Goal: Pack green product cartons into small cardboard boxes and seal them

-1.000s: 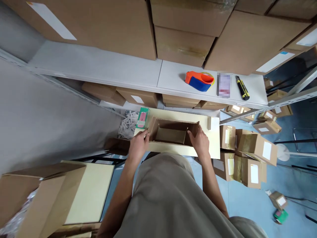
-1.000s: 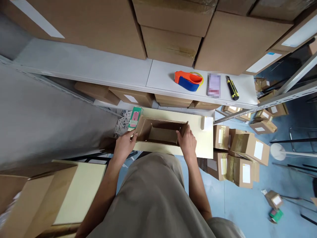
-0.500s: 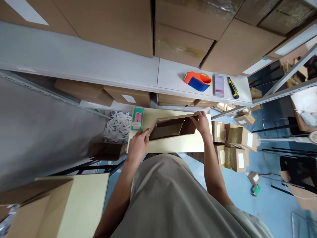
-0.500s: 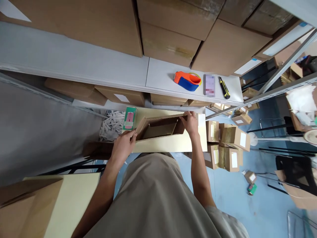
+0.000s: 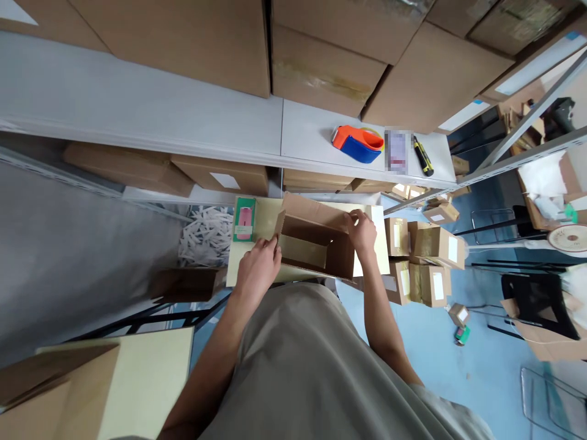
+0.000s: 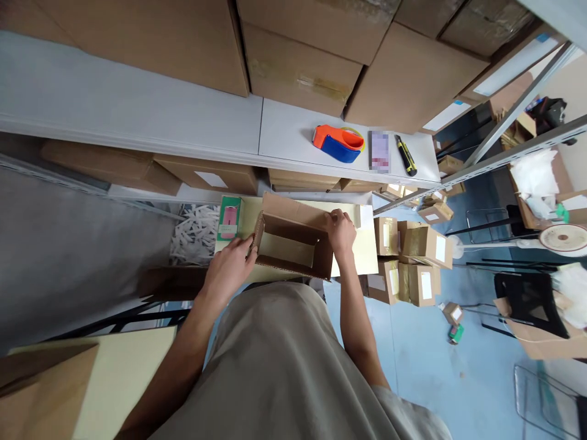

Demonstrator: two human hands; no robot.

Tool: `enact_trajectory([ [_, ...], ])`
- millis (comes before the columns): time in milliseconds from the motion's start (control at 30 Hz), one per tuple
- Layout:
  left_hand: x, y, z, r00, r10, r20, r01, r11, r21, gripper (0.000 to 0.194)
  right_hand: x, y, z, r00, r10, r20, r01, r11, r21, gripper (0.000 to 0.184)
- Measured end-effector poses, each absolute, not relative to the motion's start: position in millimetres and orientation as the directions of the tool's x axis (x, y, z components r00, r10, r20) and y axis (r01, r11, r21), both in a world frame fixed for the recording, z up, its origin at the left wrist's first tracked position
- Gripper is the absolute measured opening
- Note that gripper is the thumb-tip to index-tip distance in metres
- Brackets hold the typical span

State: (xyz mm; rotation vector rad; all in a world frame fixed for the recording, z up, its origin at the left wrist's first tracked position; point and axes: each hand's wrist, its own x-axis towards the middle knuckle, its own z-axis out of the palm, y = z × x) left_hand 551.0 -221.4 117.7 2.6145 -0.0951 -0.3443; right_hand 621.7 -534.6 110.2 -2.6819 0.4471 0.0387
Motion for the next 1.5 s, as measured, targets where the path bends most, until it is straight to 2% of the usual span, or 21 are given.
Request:
enact_trajectory([
  [167,546,-229,122,0.958,-0.155,-0.242,-0.025,-0.884,0.467,0.046,632,-525,97,0.930,-0.360,-0.077,-0.358,-0.839,-0.409,0.030],
  [367,534,-224,115,0.953,-0.230,-0.195,-0.036,-0.727,0.685,0.049,627,-521,79,0.953,-0.302,0.016,-0.256,-0.832,-0.492,0.034],
  [467,531,-220,106,0.912,-0.352,-0.209,-0.065,-0.629,0.775,0.057,616,-529,82,0.968,-0.252,-0.021,-0.225,-0.821,-0.525,0.039],
  [567,532,-219,96,0.886,-0.399,-0.237,-0.059,-0.603,0.796,0.061,600,-535,89,0.971,-0.216,-0.099,-0.231,-0.764,-0.602,0.050],
  [667,538,-225,88,0.906,-0.309,-0.288,0.010,-0.666,0.746,0.068,580,-538,95,0.964,-0.203,-0.172,-0.265,-0.687,-0.676,0.055],
  [733,543,-231,82,0.939,-0.190,-0.286,0.074,-0.701,0.709,0.084,564,-540,96,0.969,-0.179,-0.169,-0.246,-0.682,-0.688,0.051],
  [833,548,-239,75,0.989,0.024,-0.149,0.123,-0.699,0.705,0.103,541,-546,88,0.988,-0.125,-0.095,-0.157,-0.759,-0.632,0.040],
  [900,552,-238,70,0.994,0.085,-0.062,0.104,-0.696,0.711,0.100,526,-550,76,0.990,-0.109,-0.086,-0.139,-0.768,-0.625,0.036],
  [1000,560,-226,59,0.998,0.005,-0.060,0.048,-0.677,0.734,0.072,507,-549,54,0.980,-0.130,-0.150,-0.198,-0.627,-0.753,0.042],
  [1033,564,-221,53,0.997,-0.017,-0.078,0.049,-0.647,0.761,0.061,501,-548,47,0.972,-0.160,-0.170,-0.231,-0.552,-0.801,0.049],
  [1100,572,-211,40,0.993,-0.011,-0.118,0.093,-0.542,0.835,0.052,494,-543,31,0.940,-0.262,-0.220,-0.312,-0.388,-0.867,0.074],
  [1167,580,-204,25,0.983,0.027,-0.184,0.180,-0.397,0.900,0.057,491,-540,18,0.881,-0.342,-0.328,-0.415,-0.221,-0.883,0.104],
  [1200,585,-202,17,0.973,0.036,-0.229,0.229,-0.320,0.919,0.063,492,-539,13,0.853,-0.338,-0.397,-0.463,-0.141,-0.875,0.111],
  [1267,592,-199,3,0.941,0.013,-0.339,0.336,-0.167,0.927,0.081,496,-539,4,0.826,-0.244,-0.508,-0.524,0.000,-0.852,0.111],
  [1333,597,-198,-8,0.882,-0.070,-0.465,0.465,-0.029,0.885,0.096,501,-543,0,0.834,-0.098,-0.544,-0.534,0.109,-0.838,0.105],
  [1400,598,-197,-16,0.799,-0.206,-0.565,0.588,0.069,0.806,0.099,504,-547,-2,0.842,0.022,-0.539,-0.533,0.186,-0.825,0.104],
  [1500,597,-195,-23,0.702,-0.352,-0.619,0.691,0.126,0.712,0.097,505,-552,-3,0.823,0.124,-0.554,-0.567,0.244,-0.787,0.108],
])
